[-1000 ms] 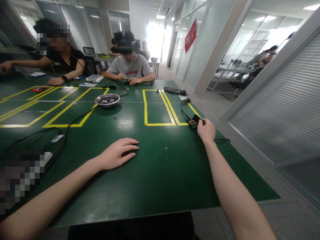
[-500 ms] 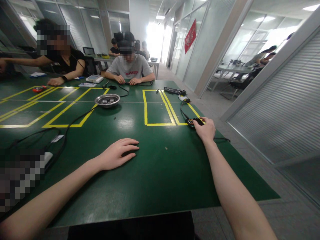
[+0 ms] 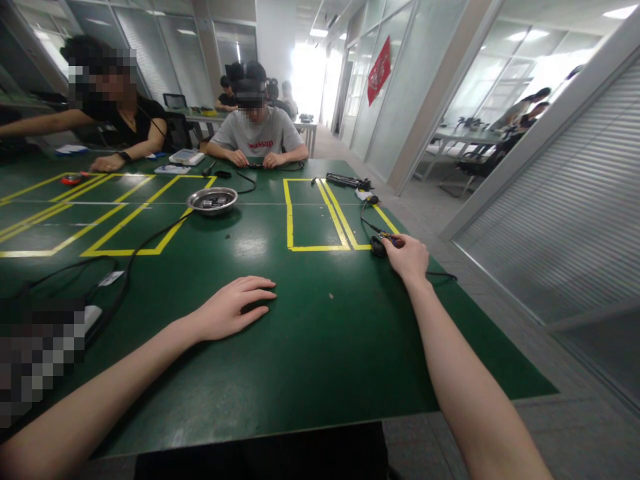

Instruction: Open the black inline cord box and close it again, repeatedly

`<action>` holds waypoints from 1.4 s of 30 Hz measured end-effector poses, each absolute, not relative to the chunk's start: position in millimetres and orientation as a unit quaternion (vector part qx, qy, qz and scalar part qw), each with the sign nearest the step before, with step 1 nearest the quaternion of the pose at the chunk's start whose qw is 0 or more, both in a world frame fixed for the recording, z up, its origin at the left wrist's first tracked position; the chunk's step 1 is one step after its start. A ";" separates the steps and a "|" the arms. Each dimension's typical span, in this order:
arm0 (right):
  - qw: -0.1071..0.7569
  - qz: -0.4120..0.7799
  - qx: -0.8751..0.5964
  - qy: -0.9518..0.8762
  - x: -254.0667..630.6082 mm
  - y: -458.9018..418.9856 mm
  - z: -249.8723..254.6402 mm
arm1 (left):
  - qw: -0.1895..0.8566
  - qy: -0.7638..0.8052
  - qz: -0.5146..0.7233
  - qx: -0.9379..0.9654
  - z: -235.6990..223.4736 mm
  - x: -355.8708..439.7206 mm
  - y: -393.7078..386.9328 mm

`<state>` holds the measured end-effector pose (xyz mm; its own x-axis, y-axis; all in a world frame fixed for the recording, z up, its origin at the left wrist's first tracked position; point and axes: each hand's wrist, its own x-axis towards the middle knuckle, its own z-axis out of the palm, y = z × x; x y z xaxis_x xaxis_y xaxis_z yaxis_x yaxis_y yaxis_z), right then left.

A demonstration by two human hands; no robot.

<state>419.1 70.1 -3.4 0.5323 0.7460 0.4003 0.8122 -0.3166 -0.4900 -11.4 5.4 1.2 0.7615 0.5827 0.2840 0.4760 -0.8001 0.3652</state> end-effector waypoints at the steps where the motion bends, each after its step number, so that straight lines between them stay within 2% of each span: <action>1: 0.341 -0.066 -0.806 -0.479 418.6 69.8 -3.6 | 0.136 0.285 0.195 0.929 1.4 -11.4 5.3; 4: 0.348 -0.094 -0.799 -0.481 419.1 70.0 -7.4 | 0.136 0.282 0.194 0.930 2.0 -11.0 5.0; 10: 0.269 -0.030 -0.836 -0.477 424.0 76.2 -19.8 | 0.135 0.284 0.192 0.930 1.8 -10.5 5.4; 17: 0.266 0.012 -0.782 -0.564 392.3 72.1 -14.4 | 0.138 0.285 0.195 0.928 1.0 -9.8 5.3; 20: 0.296 0.076 -0.670 -0.677 348.6 57.1 -11.6 | 0.137 0.283 0.205 0.927 2.7 -10.3 5.6; 22: 0.314 0.139 -0.548 -0.763 314.8 40.1 -9.2 | 0.130 0.282 0.225 0.923 6.7 -11.5 5.2; 24: 0.296 0.189 -0.413 -0.840 284.3 19.5 -5.5 | 0.118 0.277 0.253 0.919 12.4 -12.7 3.6; 26: 0.269 0.187 -0.299 -0.896 261.9 -0.4 -0.9 | 0.111 0.261 0.277 0.918 18.0 -12.4 0.6; 29: 0.236 0.126 -0.222 -0.938 246.1 -19.2 4.0 | 0.137 0.229 0.251 0.930 22.1 -8.6 -5.3; 33: 0.261 0.047 -0.207 -0.942 249.0 -18.7 5.3 | 0.128 0.239 0.202 0.941 18.8 -5.4 -9.5; 37: 0.308 0.018 -0.234 -0.922 262.9 -5.5 7.1 | 0.105 0.283 0.185 0.935 13.8 -10.9 -4.6; 39: 0.302 0.023 -0.270 -0.914 271.7 1.9 8.7 | 0.098 0.309 0.179 0.929 12.0 -13.9 -1.0; 42: 0.248 0.058 -0.358 -0.898 288.8 14.7 11.4 | 0.096 0.337 0.168 0.921 10.0 -16.0 2.2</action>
